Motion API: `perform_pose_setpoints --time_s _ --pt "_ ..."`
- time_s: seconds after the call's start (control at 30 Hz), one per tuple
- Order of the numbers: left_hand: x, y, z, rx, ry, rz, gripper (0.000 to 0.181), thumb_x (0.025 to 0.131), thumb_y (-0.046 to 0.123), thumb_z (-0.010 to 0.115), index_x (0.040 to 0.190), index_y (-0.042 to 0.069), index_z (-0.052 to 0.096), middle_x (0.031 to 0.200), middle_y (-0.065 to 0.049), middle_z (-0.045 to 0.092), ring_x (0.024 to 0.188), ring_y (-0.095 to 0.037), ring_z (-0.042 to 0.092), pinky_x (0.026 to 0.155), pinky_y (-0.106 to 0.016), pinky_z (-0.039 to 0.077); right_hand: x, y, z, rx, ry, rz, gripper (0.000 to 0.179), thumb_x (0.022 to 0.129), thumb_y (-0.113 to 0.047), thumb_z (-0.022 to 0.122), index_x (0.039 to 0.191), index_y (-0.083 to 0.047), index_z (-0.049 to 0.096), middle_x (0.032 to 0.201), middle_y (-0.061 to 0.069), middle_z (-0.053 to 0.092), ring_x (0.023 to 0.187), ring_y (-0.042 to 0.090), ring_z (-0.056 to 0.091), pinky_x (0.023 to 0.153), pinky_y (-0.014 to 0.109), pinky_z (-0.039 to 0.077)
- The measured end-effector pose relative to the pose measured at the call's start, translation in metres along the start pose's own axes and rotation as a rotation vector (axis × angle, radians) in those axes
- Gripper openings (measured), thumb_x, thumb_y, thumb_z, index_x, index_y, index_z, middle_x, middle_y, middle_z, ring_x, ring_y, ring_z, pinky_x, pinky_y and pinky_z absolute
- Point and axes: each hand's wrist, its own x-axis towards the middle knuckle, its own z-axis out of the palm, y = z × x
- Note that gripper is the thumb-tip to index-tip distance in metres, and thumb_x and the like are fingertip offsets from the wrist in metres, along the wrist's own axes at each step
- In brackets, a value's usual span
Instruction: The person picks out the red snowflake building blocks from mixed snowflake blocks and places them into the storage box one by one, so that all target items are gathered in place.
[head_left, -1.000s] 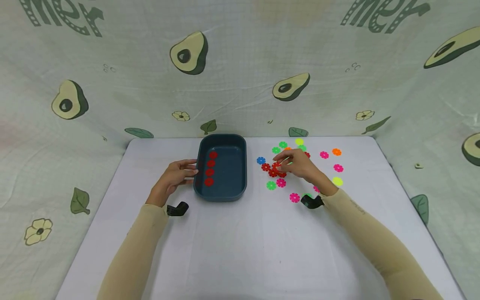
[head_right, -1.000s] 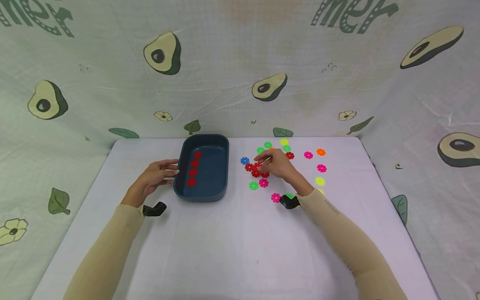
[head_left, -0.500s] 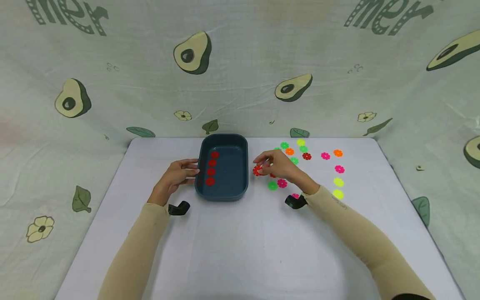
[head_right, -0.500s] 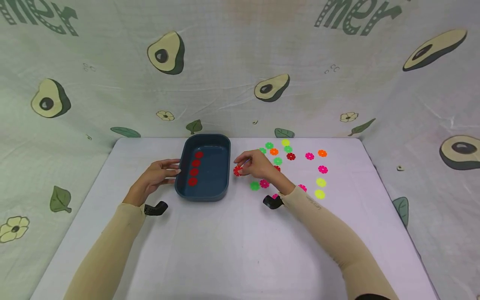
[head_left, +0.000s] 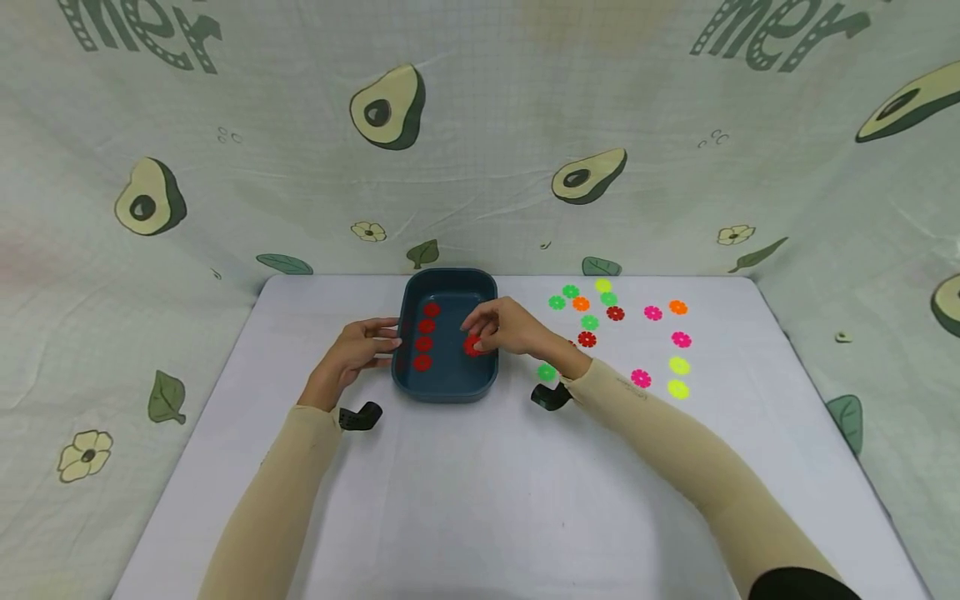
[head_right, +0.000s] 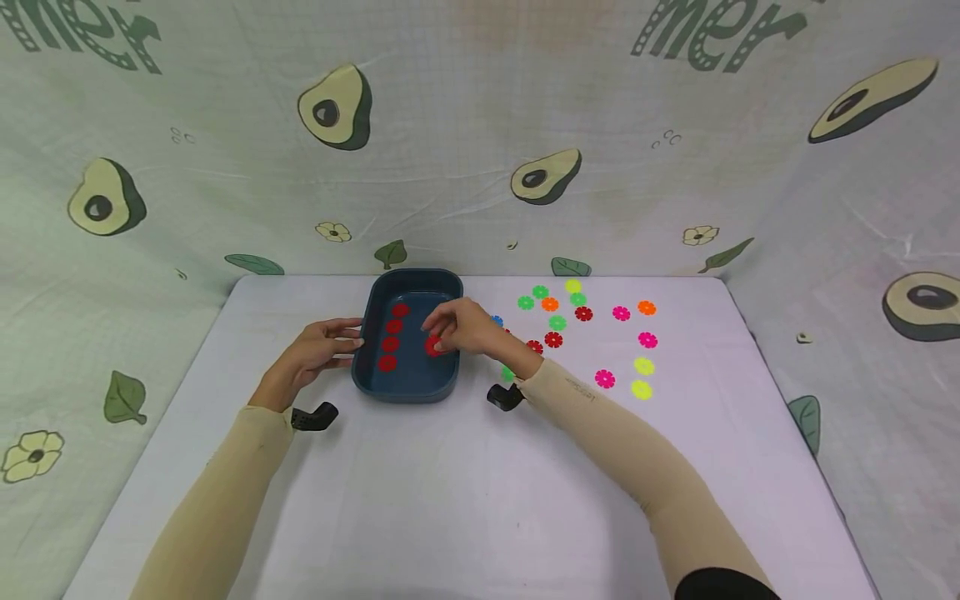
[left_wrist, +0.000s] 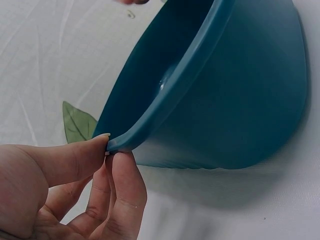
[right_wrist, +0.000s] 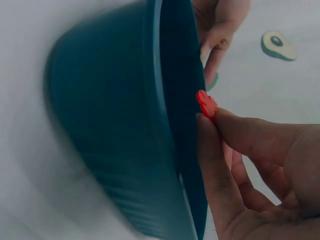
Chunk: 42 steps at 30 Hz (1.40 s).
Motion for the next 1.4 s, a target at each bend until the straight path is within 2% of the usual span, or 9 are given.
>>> perform_pose_setpoints --time_s 0.4,0.63,0.77,1.07,1.27,1.4 --pt "0.000 -0.001 -0.001 0.000 -0.003 0.003 0.058 0.104 0.004 0.066 0.159 0.007 0.047 0.151 -0.022 0.051 0.103 -0.015 0.066 0.096 -0.033 0.059 0.035 -0.016 0.020 0.028 -0.169 0.024 0.028 0.089 0.016 0.071 0.117 0.010 0.073 0.100 0.017 0.071 0.077 0.017 0.069 0.077 0.031 0.064" --pt "-0.001 0.001 -0.001 0.003 -0.003 0.001 0.058 0.104 0.004 0.065 0.159 0.007 0.048 0.152 -0.022 0.050 0.110 -0.020 0.066 0.091 -0.028 0.060 0.051 -0.020 0.029 -0.073 -0.255 0.025 0.027 0.091 0.012 0.074 0.118 0.008 0.074 0.101 0.015 0.074 0.081 0.017 0.072 0.078 0.028 0.062" --pt "-0.003 0.002 -0.001 0.007 -0.008 0.004 0.057 0.105 0.004 0.065 0.159 0.006 0.047 0.152 -0.023 0.050 0.112 -0.023 0.065 0.087 -0.026 0.060 0.060 -0.020 0.034 -0.084 -0.287 0.041 0.025 0.091 0.013 0.073 0.115 0.006 0.075 0.096 0.013 0.074 0.079 0.015 0.071 0.076 0.027 0.062" --pt "0.000 0.001 -0.003 0.007 -0.021 0.010 0.057 0.105 0.005 0.064 0.160 0.006 0.046 0.153 -0.023 0.050 0.111 -0.022 0.065 0.098 -0.034 0.059 0.075 -0.021 0.043 -0.051 -0.370 0.113 0.028 0.090 0.017 0.072 0.116 0.008 0.073 0.094 0.015 0.072 0.077 0.017 0.071 0.077 0.030 0.064" --pt "-0.001 0.000 -0.003 0.003 -0.017 0.011 0.057 0.105 0.004 0.064 0.159 0.006 0.047 0.152 -0.023 0.050 0.113 -0.023 0.066 0.089 -0.027 0.060 0.081 -0.022 0.050 -0.083 -0.414 0.131 0.028 0.091 0.016 0.073 0.118 0.009 0.072 0.097 0.016 0.070 0.078 0.018 0.070 0.078 0.030 0.064" --pt "0.000 -0.001 -0.002 -0.002 -0.016 0.014 0.057 0.104 0.003 0.064 0.159 0.006 0.047 0.152 -0.023 0.050 0.109 -0.021 0.066 0.085 -0.025 0.060 0.085 -0.023 0.056 -0.112 -0.431 0.144 0.026 0.090 0.015 0.075 0.115 0.008 0.073 0.093 0.012 0.069 0.078 0.017 0.068 0.077 0.028 0.063"
